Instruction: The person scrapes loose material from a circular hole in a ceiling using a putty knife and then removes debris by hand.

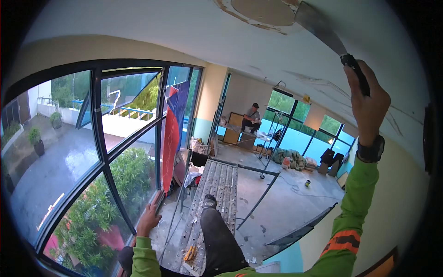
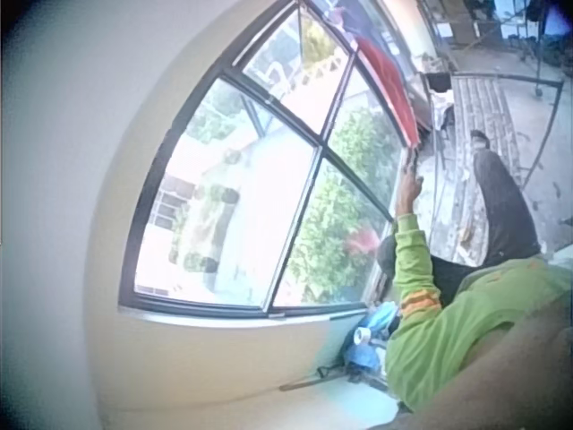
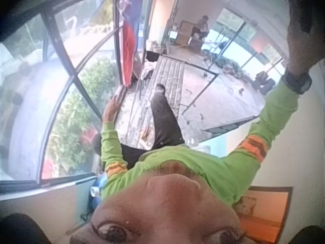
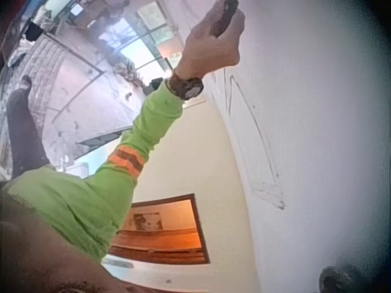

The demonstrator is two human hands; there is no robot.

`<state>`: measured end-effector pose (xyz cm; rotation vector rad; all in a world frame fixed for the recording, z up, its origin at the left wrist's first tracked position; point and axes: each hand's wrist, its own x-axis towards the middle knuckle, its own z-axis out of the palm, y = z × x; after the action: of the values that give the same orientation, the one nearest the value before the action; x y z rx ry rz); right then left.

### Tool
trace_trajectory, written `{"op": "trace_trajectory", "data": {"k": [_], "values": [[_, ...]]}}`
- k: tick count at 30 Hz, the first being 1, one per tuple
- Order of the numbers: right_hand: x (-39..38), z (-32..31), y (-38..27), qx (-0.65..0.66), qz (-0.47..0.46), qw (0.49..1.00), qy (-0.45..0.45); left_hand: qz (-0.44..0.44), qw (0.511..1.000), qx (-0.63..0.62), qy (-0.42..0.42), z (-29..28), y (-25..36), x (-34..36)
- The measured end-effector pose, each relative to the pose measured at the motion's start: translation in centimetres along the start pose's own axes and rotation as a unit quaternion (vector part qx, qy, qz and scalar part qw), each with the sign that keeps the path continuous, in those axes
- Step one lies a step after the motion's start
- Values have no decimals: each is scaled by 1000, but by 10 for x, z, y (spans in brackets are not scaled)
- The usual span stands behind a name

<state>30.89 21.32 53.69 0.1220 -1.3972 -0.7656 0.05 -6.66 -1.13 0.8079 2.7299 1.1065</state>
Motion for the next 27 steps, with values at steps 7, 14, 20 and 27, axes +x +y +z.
{"op": "trace_trajectory", "data": {"k": [7, 14, 20, 27], "values": [[-4, -6, -7, -5, 29, 999, -33, 22, 1000, 11, 9, 7, -19, 1], [7, -18, -7, 0, 14, 999, -35, 12, 1000, -3, -14, 8, -9, 6], [14, -27, -10, -23, 11, 998, -52, 54, 999, -5, -7, 11, -8, 5], [51, -21, -37, -24, -57, 994, -86, 83, 996, 39, -1, 11, -3, 2]]}}
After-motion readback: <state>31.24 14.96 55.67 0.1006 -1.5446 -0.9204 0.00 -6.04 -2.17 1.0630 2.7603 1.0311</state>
